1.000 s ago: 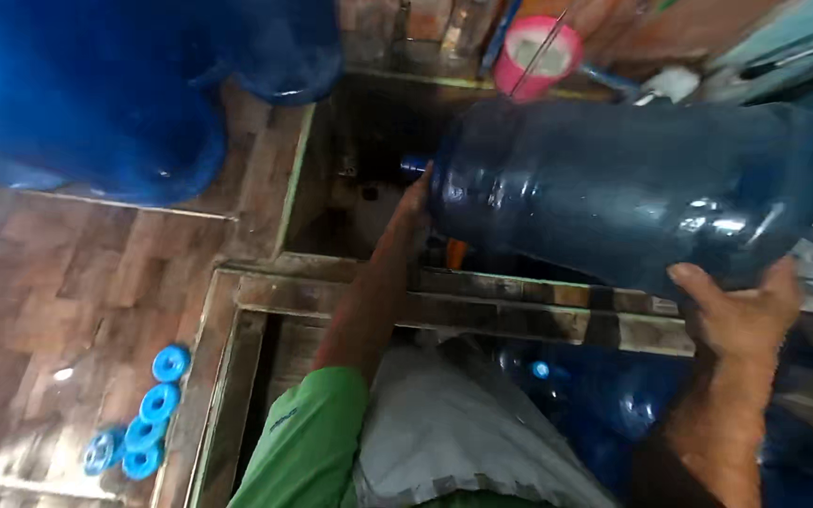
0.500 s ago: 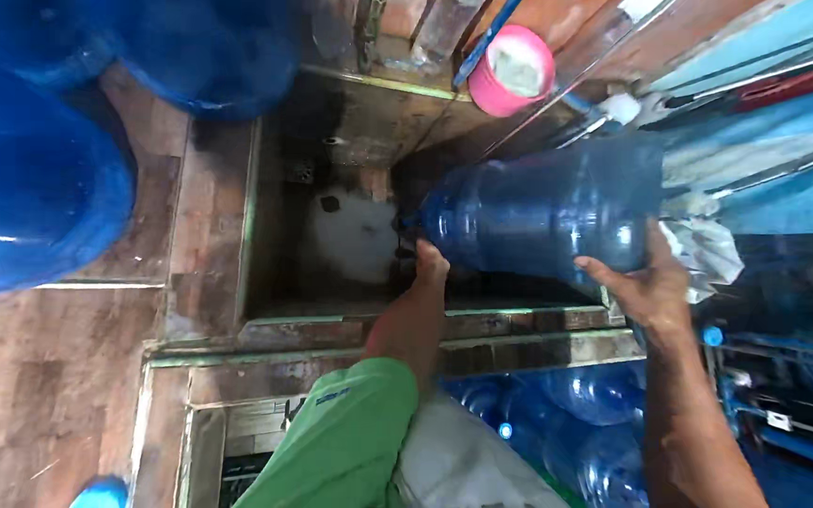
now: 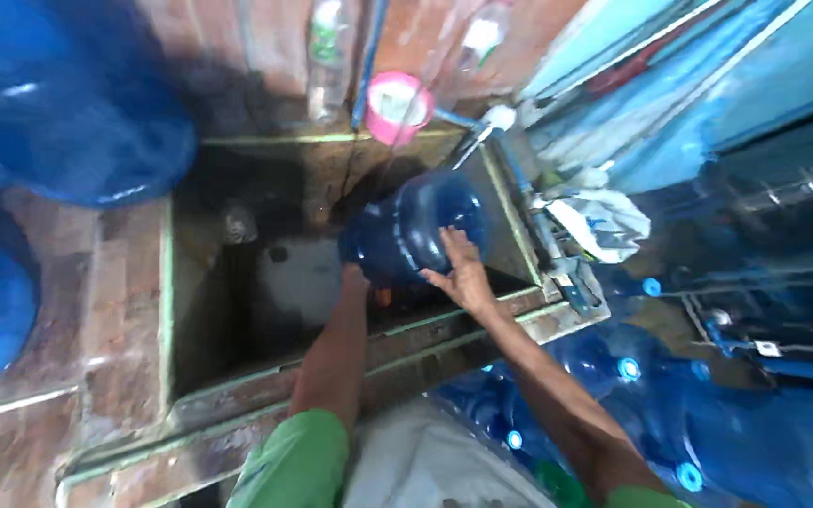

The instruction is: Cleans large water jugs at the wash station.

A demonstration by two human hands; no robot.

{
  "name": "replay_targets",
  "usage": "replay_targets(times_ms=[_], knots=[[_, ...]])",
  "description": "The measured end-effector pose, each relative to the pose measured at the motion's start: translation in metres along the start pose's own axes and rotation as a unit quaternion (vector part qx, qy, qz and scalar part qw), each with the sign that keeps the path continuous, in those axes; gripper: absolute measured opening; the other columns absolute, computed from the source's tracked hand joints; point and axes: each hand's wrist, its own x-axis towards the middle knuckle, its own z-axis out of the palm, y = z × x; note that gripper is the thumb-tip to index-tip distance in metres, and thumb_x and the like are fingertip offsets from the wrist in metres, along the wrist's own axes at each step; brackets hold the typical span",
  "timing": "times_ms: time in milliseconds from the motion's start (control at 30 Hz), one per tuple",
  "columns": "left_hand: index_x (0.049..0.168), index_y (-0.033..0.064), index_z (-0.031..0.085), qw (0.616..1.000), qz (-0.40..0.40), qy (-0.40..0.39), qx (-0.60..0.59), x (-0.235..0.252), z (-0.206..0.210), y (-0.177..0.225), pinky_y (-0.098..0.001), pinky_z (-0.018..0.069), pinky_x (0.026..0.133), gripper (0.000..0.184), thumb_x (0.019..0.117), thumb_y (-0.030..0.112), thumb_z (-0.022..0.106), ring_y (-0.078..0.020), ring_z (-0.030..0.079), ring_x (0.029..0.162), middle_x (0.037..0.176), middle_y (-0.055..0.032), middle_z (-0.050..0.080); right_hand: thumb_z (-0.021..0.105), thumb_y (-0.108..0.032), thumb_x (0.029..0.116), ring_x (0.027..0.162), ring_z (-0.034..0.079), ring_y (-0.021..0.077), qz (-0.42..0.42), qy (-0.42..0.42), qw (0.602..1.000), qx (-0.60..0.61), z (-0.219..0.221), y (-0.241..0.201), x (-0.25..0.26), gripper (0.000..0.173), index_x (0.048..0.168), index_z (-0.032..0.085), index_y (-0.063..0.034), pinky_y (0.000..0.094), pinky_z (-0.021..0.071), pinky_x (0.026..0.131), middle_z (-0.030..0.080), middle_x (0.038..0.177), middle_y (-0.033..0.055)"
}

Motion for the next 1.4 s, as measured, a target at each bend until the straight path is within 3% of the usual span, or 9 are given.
replay_targets(times_ms=[133,233,333,500,667,867,1033,1233,1400], knots=[[0.15,0.0094,0.05,0.947,0.244,-0.058,0.199,-0.05,0.021,0.08,-0.06,0.0452,0.108,0.085,0.1004,0.075,0.026,-0.0343,0.053,0.135,0.148,-0.0181,0.054,0.071,-0.045,0.0943,0.157,0.019,0.0385,-0.109,-0.049,0.992,0.041,0.014,0.0,-0.01,0.074,0.157,0.044,-0.0148,0.0608,0.0191,0.126,0.033,0.166,0.0154],[0.15,0.0208,0.05,0.852,0.359,-0.094,0.371,-0.092,0.033,0.115,-0.0648,0.0483,0.102,0.085,0.0896,0.081,0.049,-0.0367,0.059,0.128,0.141,-0.0168,0.06,0.059,-0.038,0.1037,0.154,0.032,0.0268,-0.17,-0.043,0.973,0.152,-0.01,0.014,0.002,0.054,0.149,0.055,-0.0098,0.0455,0.0275,0.127,0.045,0.16,0.0111],[0.147,0.0192,0.055,0.832,0.384,-0.044,0.397,-0.098,0.023,0.115,-0.0645,0.0504,0.099,0.078,0.0906,0.074,0.058,-0.0371,0.064,0.12,0.133,-0.0191,0.065,0.052,-0.032,0.1069,0.136,0.056,0.0258,0.063,0.13,0.956,0.256,-0.066,0.088,0.028,0.057,0.153,0.042,0.0004,0.0444,0.0461,0.115,0.056,0.146,0.0186],[0.146,0.0179,0.056,0.863,0.376,0.0,0.336,-0.105,-0.007,0.101,-0.0596,0.0523,0.098,0.066,0.099,0.065,0.052,-0.033,0.066,0.116,0.131,-0.0174,0.066,0.044,-0.048,0.107,0.116,0.062,0.03,0.392,0.267,0.756,0.452,-0.127,0.227,0.078,0.063,0.144,0.047,0.0025,0.0485,0.0536,0.097,0.059,0.134,0.022],[0.144,0.0248,0.057,0.894,0.358,0.039,0.266,-0.107,-0.035,0.099,-0.0535,0.057,0.09,0.071,0.0938,0.074,0.051,-0.0256,0.069,0.107,0.124,-0.0109,0.07,0.053,-0.036,0.1032,0.114,0.061,0.0333,0.398,0.216,0.818,0.355,-0.136,0.223,0.104,0.052,0.138,0.054,0.0024,0.055,0.0508,0.094,0.06,0.128,0.0234],[0.144,0.0182,0.054,0.925,0.347,0.058,0.148,-0.094,-0.074,0.095,-0.0511,0.0572,0.095,0.068,0.0997,0.069,0.045,-0.0237,0.068,0.114,0.13,-0.0092,0.067,0.053,-0.031,0.105,0.142,0.046,0.0385,0.271,0.094,0.933,0.217,-0.139,0.231,0.141,0.074,0.164,0.015,-0.0092,0.0591,0.0407,0.114,0.041,0.157,0.0242],[0.145,0.021,0.052,0.942,0.308,0.105,0.083,-0.078,-0.097,0.083,-0.0512,0.0586,0.092,0.074,0.0957,0.076,0.044,-0.0241,0.069,0.112,0.129,-0.0082,0.068,0.051,-0.027,0.105,0.13,0.052,0.0517,0.043,-0.01,0.999,-0.021,-0.109,0.168,0.128,0.043,0.135,0.058,0.0021,0.0677,0.042,0.108,0.056,0.136,0.0323],[0.148,0.0224,0.051,0.948,0.289,0.121,0.059,-0.075,-0.107,0.069,-0.0554,0.0577,0.093,0.076,0.0958,0.076,0.042,-0.0282,0.067,0.115,0.131,-0.0104,0.067,0.053,-0.029,0.1066,0.126,0.058,0.0445,-0.143,-0.496,0.856,-0.014,0.108,0.108,0.095,0.041,0.138,0.061,-0.0027,0.0657,0.0439,0.106,0.062,0.134,0.0267],[0.151,0.0165,0.049,0.935,0.302,0.164,0.091,-0.087,-0.108,0.055,-0.0513,0.0528,0.104,0.068,0.1036,0.064,0.04,-0.0253,0.063,0.124,0.139,-0.0129,0.063,0.054,-0.053,0.0999,0.132,0.055,0.0383,-0.137,-0.293,0.946,0.019,0.114,0.085,0.059,0.058,0.138,0.063,-0.0093,0.0626,0.0418,0.11,0.062,0.139,0.0182]])
